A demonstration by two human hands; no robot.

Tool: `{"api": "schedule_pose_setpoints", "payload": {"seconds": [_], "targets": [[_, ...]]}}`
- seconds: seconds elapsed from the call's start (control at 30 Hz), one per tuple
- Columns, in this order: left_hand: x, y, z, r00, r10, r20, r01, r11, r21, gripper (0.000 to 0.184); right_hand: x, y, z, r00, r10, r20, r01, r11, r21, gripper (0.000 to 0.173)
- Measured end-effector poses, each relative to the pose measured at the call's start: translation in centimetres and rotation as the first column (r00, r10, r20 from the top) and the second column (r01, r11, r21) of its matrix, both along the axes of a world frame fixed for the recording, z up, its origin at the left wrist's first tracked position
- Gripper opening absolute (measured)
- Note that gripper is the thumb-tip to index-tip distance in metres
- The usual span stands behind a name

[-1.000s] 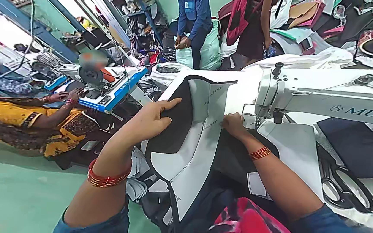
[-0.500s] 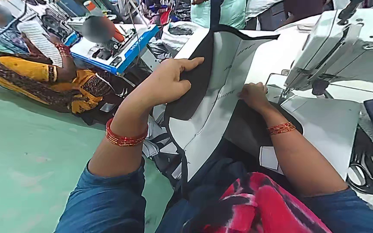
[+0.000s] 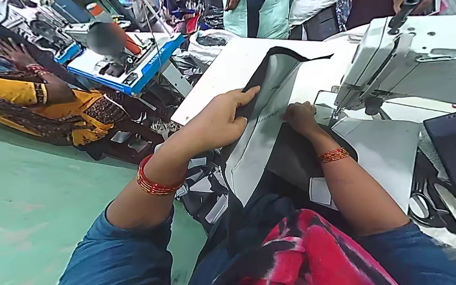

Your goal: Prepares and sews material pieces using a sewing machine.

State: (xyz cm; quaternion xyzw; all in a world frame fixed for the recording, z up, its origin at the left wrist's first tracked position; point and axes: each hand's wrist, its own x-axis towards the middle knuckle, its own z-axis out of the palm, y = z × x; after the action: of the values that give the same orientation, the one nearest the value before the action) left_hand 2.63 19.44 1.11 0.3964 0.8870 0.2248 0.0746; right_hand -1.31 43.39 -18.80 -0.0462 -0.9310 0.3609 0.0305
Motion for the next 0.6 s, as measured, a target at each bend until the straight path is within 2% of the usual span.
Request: {"api": "schedule_pose_setpoints", "payload": {"seconds": [0.2, 0.33, 0.6], "targets": [[-0.4, 0.4, -0.1, 1.0, 0.023, 0.017, -0.023, 1.0, -0.008, 0.059, 0.0, -0.1, -0.2, 1.0, -0.017, -0.004, 0.017, 1.0, 0.016, 0.026], [-0.7, -0.1, 0.3, 0.998, 0.069, -0.002, -0.069, 0.997, -0.016, 0.059, 1.0, -0.5, -0.3, 0.995, -0.03, -0.097, 0.029, 1.0, -0.012, 0.023], [-1.6, -0.6, 0.7, 0.996, 0.091, -0.001, -0.091, 0.996, 0.016, 0.057, 0.4, -0.4, -0.4, 0.999, -0.024, -0.043, 0.024, 1.0, 0.001, 0.022]]}}
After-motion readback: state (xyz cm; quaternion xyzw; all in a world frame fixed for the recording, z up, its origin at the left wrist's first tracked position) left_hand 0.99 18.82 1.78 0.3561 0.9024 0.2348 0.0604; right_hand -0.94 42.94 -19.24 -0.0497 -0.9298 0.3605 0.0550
